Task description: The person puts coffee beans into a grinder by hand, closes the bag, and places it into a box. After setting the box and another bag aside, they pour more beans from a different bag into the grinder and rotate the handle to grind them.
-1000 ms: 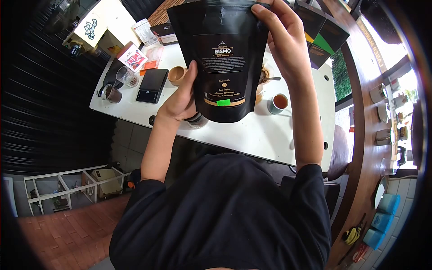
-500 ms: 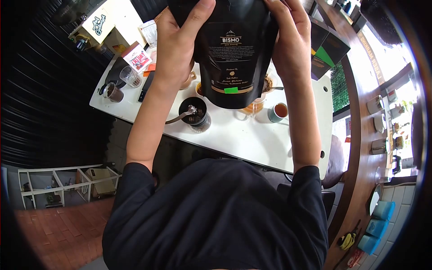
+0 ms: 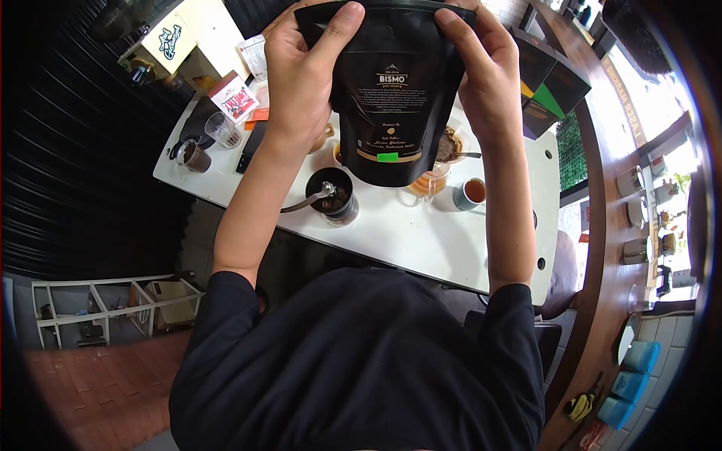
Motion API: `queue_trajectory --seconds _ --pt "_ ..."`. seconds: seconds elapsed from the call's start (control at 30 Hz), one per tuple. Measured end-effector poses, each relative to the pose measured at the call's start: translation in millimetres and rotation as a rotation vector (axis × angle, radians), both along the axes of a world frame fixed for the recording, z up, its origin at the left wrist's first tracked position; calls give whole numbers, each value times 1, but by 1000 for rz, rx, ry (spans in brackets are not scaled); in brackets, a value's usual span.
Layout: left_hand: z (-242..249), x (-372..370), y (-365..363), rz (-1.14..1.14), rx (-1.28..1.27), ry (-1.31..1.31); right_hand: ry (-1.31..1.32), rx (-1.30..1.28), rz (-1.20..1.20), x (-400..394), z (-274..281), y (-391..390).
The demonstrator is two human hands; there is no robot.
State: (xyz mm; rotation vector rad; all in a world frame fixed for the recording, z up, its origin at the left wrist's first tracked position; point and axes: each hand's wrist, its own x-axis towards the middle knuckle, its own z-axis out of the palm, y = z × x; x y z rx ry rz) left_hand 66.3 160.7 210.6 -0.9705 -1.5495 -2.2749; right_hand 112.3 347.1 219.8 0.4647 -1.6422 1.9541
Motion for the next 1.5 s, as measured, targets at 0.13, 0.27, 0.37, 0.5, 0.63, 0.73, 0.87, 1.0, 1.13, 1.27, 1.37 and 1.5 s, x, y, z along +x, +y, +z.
queue_trajectory --seconds 0.13,0.27,0.37,0.5,0.63,0.73,0.87,1.0,1.13,1.27,1.37,1.5 --pt "-1 -5 0 -11 -16 25 12 32 -32 -4 -3 1" --pt "-2 -10 -1 -19 -15 7 -23 52 -50 -2 2 -2" --pt "0 -12 -1 -41 10 14 -72 116 -79 1 11 -5" --pt "-3 -14 1 -3 -4 -5 -94 145 -87 2 15 -5" --pt "-3 -17 1 -56 34 -76 -30 150 -102 -4 8 -4" --pt "-8 -24 -2 -58 22 -64 -100 179 -104 3 18 -8" --pt "-6 -23 -6 -42 -5 -29 -143 293 -20 -4 24 -1" --pt "-6 -24 -11 -38 -30 -42 -170 430 -8 -12 32 -2" --pt "-6 -32 -18 -44 -12 -41 -119 643 -141 -15 43 -13" --pt "-7 -40 -27 -33 3 -42 -87 668 -152 -26 44 -22" --pt "-8 -46 -34 -24 -12 -36 -53 746 -187 -33 50 -32" --pt "-8 -56 -45 -52 22 -58 72 813 -299 -41 48 -45"
